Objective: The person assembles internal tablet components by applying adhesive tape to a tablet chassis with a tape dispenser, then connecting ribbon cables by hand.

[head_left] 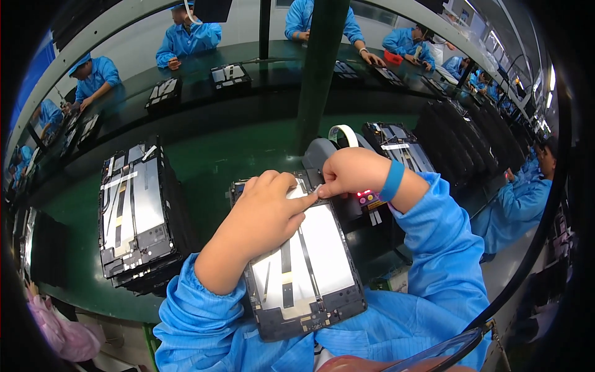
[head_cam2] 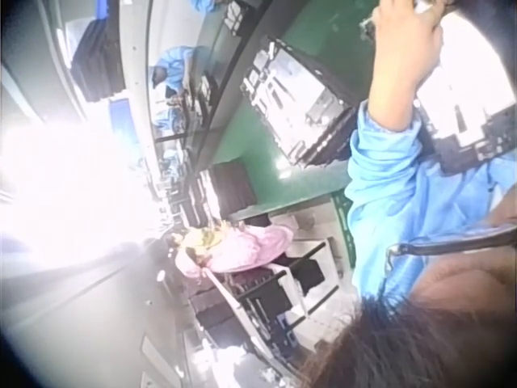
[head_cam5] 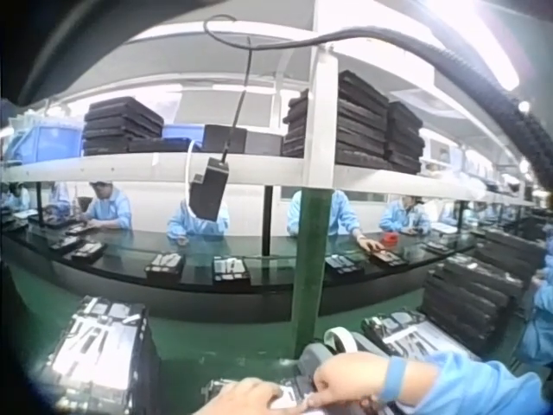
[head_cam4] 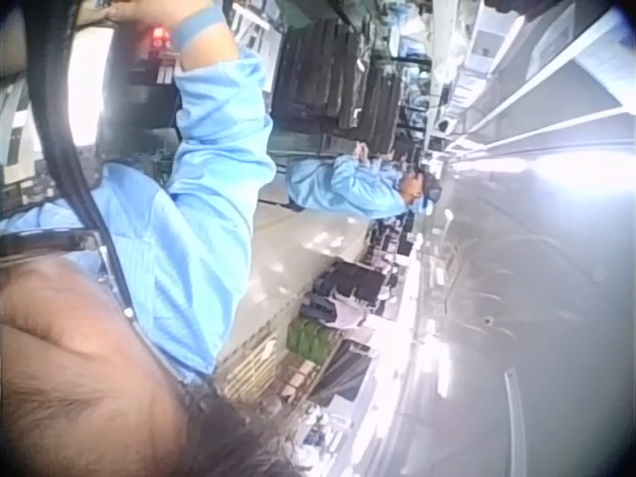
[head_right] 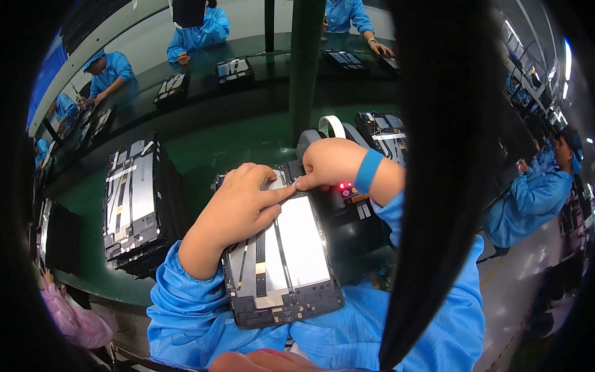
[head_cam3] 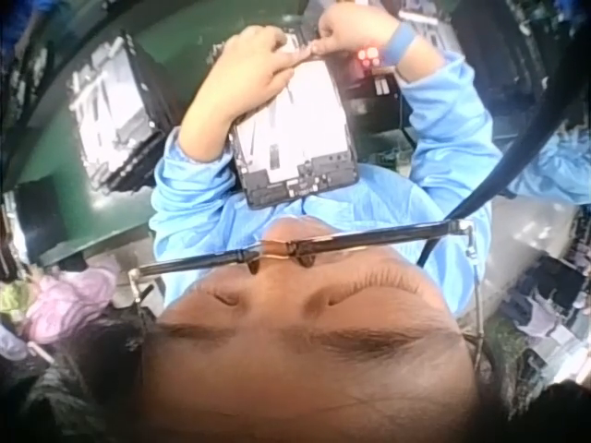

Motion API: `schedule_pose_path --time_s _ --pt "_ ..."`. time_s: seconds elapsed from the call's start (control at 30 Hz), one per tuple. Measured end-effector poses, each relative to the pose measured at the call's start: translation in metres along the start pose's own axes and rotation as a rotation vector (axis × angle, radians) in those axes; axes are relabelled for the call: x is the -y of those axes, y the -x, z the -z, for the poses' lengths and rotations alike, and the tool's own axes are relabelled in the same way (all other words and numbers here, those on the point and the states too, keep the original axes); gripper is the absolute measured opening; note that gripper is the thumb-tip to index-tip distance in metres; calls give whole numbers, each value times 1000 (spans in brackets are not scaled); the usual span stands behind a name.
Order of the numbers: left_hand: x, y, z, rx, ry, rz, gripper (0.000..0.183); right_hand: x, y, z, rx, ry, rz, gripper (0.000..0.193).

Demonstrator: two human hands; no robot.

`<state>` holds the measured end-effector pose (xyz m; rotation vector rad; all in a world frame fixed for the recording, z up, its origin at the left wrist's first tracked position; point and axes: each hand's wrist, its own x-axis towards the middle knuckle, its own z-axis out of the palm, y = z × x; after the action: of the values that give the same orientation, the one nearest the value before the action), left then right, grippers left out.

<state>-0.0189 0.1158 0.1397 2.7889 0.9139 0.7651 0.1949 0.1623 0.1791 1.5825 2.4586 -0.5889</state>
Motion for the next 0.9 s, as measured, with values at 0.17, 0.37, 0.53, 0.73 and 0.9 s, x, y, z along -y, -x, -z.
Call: schedule_pose_path --time_s 0.17,0.37,0.53,0.73,0.9 --pt "0 -1 0 -1 -26 -13 28 8 6 2 -20 -126 -122 38" --pt "-7 2 11 107 39 77 33 11 1 -8 -97 -163 -195 27" --pt "-18 65 25 74 134 136 79 40 79 -47 -508 -246 -11 17" --pt "-50 143 -7 -34 609 324 112 29 125 -132 -364 -380 254 79" --pt "-62 142 6 -178 573 198 115 50 129 -117 -441 -622 294 90"
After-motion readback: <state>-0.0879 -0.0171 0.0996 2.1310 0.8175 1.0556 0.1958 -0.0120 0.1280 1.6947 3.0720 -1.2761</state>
